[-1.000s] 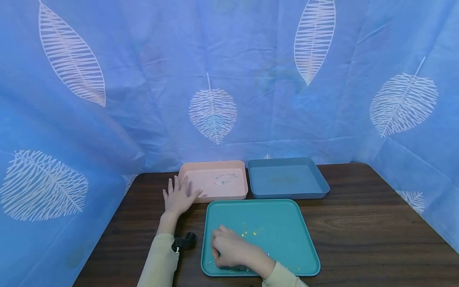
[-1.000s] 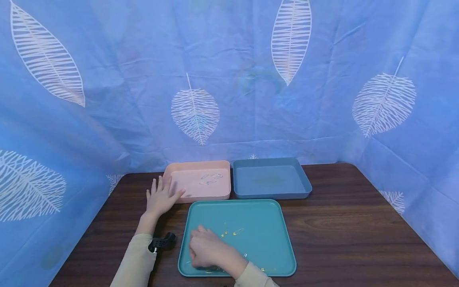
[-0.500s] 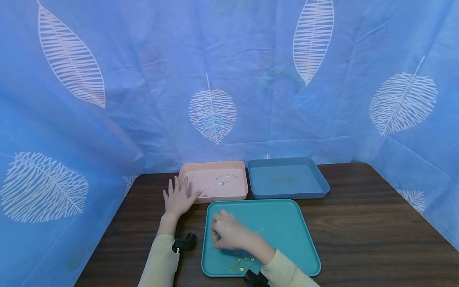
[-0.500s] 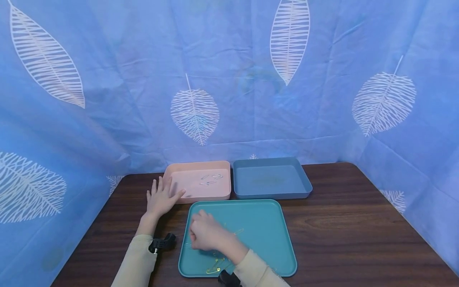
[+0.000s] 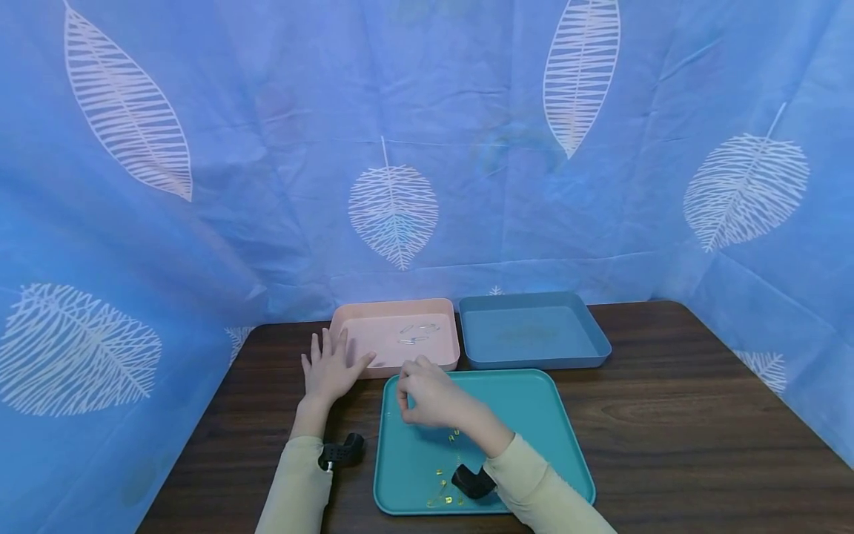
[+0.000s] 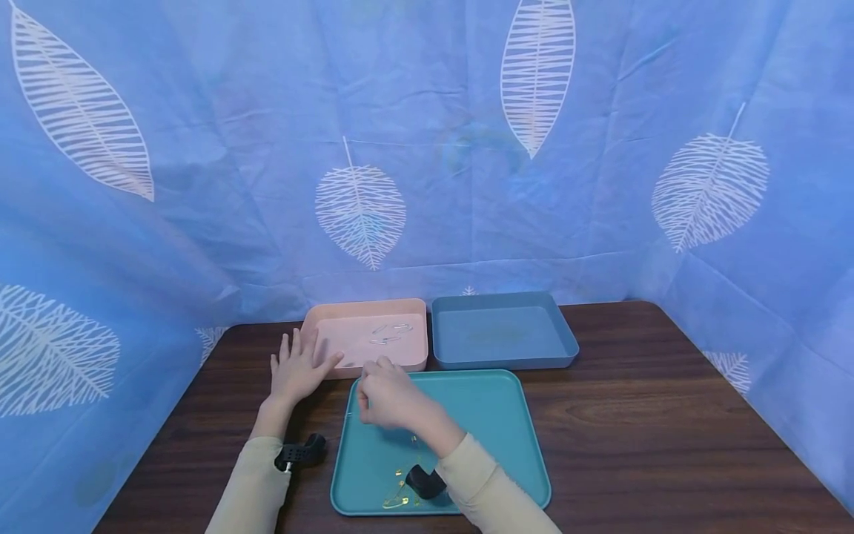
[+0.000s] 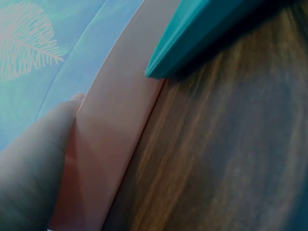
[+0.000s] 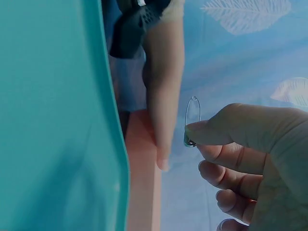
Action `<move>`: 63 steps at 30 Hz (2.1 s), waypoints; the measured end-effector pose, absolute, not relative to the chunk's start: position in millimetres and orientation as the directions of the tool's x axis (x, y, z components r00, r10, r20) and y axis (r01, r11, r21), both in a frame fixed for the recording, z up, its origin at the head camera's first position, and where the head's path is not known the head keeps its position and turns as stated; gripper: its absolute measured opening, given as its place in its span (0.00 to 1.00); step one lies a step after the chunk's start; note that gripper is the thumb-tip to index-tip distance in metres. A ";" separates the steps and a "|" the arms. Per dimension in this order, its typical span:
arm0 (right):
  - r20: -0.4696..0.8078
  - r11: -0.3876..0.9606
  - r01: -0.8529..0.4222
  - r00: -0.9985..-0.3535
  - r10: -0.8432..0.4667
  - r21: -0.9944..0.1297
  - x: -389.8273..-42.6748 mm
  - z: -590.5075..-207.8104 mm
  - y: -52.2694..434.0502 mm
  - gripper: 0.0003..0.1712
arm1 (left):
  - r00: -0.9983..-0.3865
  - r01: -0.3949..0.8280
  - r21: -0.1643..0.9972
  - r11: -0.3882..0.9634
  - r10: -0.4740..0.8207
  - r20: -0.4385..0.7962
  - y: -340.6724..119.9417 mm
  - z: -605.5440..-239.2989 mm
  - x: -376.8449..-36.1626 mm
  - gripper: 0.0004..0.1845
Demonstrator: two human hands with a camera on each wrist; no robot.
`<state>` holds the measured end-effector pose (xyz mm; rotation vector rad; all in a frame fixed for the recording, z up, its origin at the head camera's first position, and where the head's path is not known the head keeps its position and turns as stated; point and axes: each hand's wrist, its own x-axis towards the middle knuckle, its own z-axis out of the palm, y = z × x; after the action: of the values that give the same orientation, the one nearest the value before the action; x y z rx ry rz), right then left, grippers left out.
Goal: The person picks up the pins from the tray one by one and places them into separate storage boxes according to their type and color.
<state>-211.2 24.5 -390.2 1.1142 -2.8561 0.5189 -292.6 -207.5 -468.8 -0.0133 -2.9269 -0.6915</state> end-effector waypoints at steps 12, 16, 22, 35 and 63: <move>0.206 0.697 -0.675 -0.738 -0.643 -0.243 -232.5 -378.2 30.4 0.12 | -0.991 0.036 0.433 0.900 -0.024 0.133 -208.9 -471.4 -294.8 0.53; 0.214 0.699 -0.669 -0.743 -0.634 -0.252 -240.6 -374.5 33.8 0.12 | -0.990 0.041 0.437 0.899 -0.022 0.137 -207.7 -471.7 -294.5 0.53; 0.213 0.707 -0.659 -0.752 -0.624 -0.257 -254.6 -370.5 38.1 0.12 | -0.992 0.040 0.426 0.904 -0.014 0.123 -207.1 -471.7 -293.5 0.53; 0.293 0.722 -0.673 -0.731 -0.616 -0.162 -299.7 -376.5 48.8 0.13 | -0.991 0.045 0.425 0.904 -0.013 0.131 -209.9 -470.6 -293.6 0.53; 0.202 0.780 -0.614 -0.784 -0.587 -0.120 -354.0 -393.4 53.2 0.12 | -0.990 0.048 0.430 0.901 -0.013 0.139 -208.8 -469.3 -293.3 0.52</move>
<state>-354.0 53.2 -393.4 0.9567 -2.8172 0.2689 -293.3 -208.8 -469.3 -0.0270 -2.9268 -0.6678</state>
